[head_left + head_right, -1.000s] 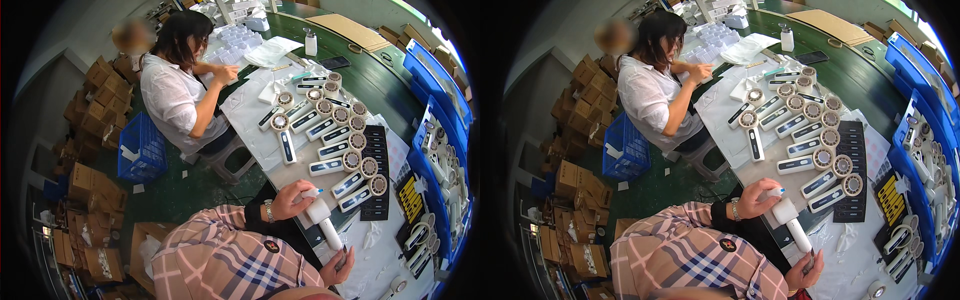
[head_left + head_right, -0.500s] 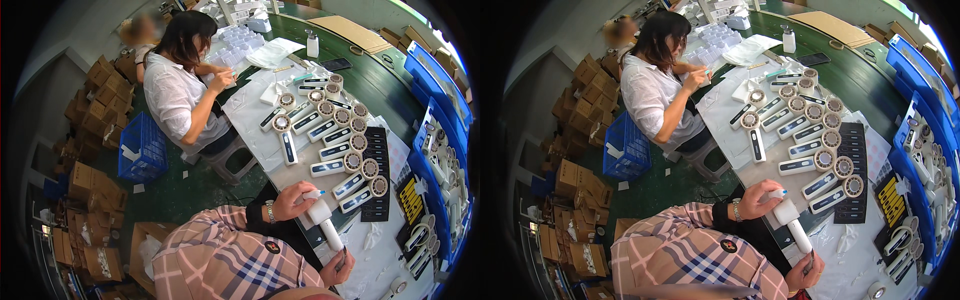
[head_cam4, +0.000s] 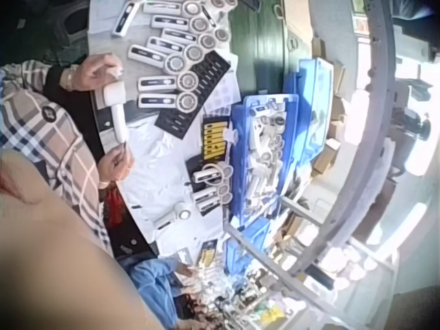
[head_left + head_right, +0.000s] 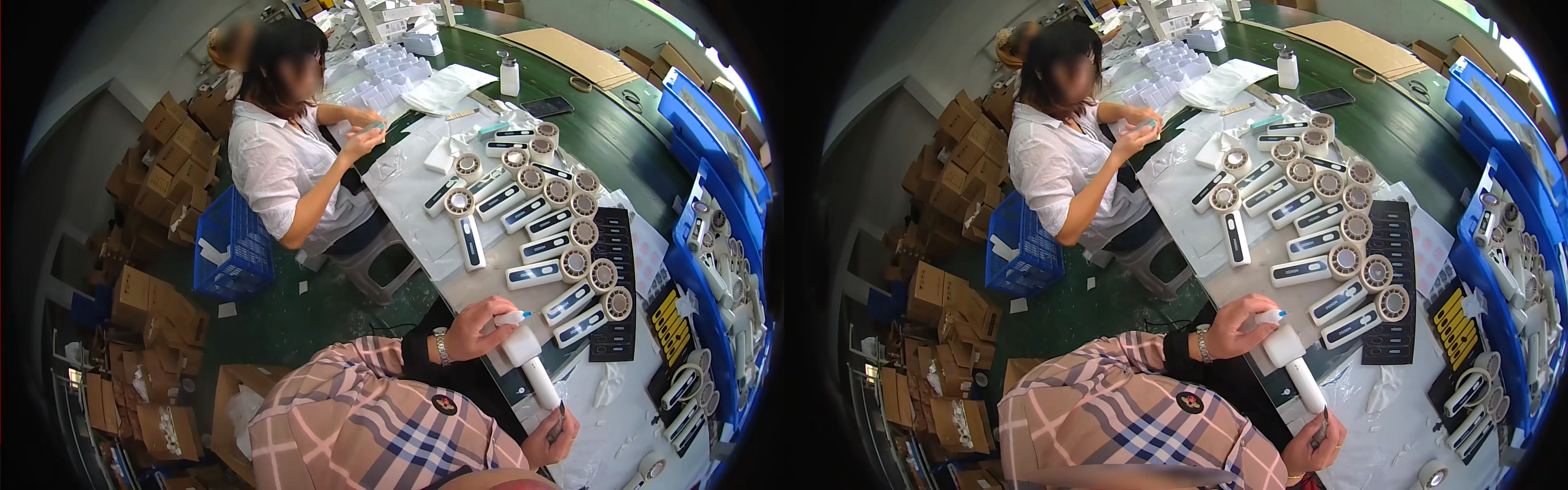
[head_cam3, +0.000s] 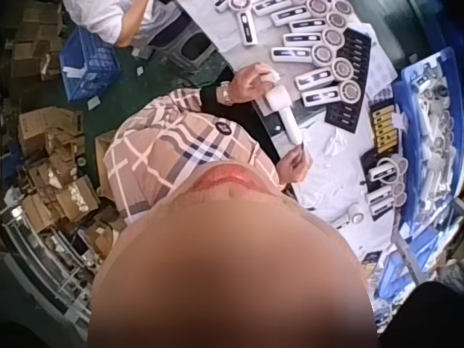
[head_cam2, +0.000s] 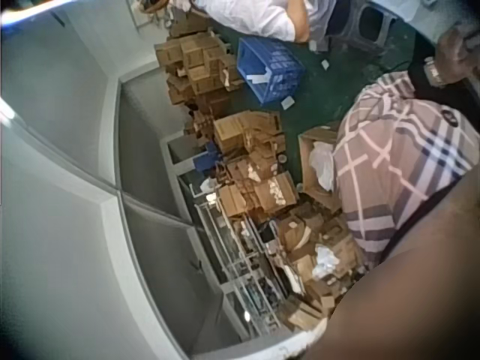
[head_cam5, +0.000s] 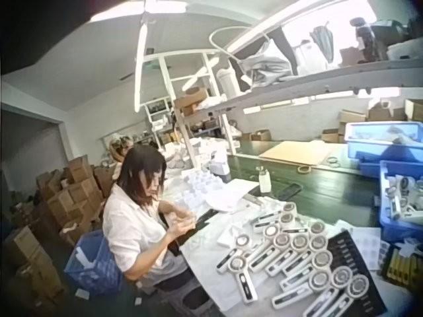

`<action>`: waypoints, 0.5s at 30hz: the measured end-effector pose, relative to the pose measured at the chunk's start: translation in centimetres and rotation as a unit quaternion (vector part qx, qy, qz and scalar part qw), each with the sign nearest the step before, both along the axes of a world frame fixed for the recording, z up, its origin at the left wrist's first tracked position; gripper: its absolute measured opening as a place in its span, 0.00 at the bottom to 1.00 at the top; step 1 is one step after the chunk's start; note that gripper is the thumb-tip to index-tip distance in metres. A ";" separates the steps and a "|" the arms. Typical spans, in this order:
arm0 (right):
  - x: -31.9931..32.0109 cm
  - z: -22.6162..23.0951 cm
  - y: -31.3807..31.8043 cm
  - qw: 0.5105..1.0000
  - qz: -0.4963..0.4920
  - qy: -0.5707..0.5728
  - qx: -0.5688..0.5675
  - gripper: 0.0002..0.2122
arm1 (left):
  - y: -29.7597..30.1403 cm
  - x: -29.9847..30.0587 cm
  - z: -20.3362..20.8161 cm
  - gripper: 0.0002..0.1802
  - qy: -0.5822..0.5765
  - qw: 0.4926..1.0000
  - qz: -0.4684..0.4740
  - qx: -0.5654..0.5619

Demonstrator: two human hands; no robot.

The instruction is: Applying a substance from an applicator bottle to small white components of handheld electronic beauty devices on an assembly line.

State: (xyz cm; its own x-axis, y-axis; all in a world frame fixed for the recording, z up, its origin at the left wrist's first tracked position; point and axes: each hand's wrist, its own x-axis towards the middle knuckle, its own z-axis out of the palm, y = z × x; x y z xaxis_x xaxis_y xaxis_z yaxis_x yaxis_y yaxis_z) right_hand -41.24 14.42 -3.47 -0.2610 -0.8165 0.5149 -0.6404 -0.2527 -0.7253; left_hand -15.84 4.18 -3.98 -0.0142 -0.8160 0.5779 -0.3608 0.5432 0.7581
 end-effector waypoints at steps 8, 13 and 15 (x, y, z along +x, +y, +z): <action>-0.2 0.0 -0.1 1.000 0.013 0.018 -0.017 0.07 | 0.0 0.0 0.2 0.18 -0.003 1.000 0.001 -0.004; -0.2 0.1 -0.1 0.999 0.015 0.021 -0.019 0.07 | 0.1 0.0 0.2 0.18 0.000 1.000 0.001 0.001; -0.1 0.1 -0.2 0.999 0.014 0.021 -0.020 0.07 | 0.1 -0.1 0.3 0.18 0.002 1.000 0.001 0.003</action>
State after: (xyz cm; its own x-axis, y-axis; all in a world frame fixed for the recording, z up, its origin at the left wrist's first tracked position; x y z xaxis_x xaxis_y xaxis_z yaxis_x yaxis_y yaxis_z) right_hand -41.33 14.27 -3.33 -0.2162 -0.8014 0.5576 -0.6616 -0.2998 -0.6873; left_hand -15.89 4.26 -3.63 -0.0107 -0.8193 0.5733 -0.3595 0.5382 0.7623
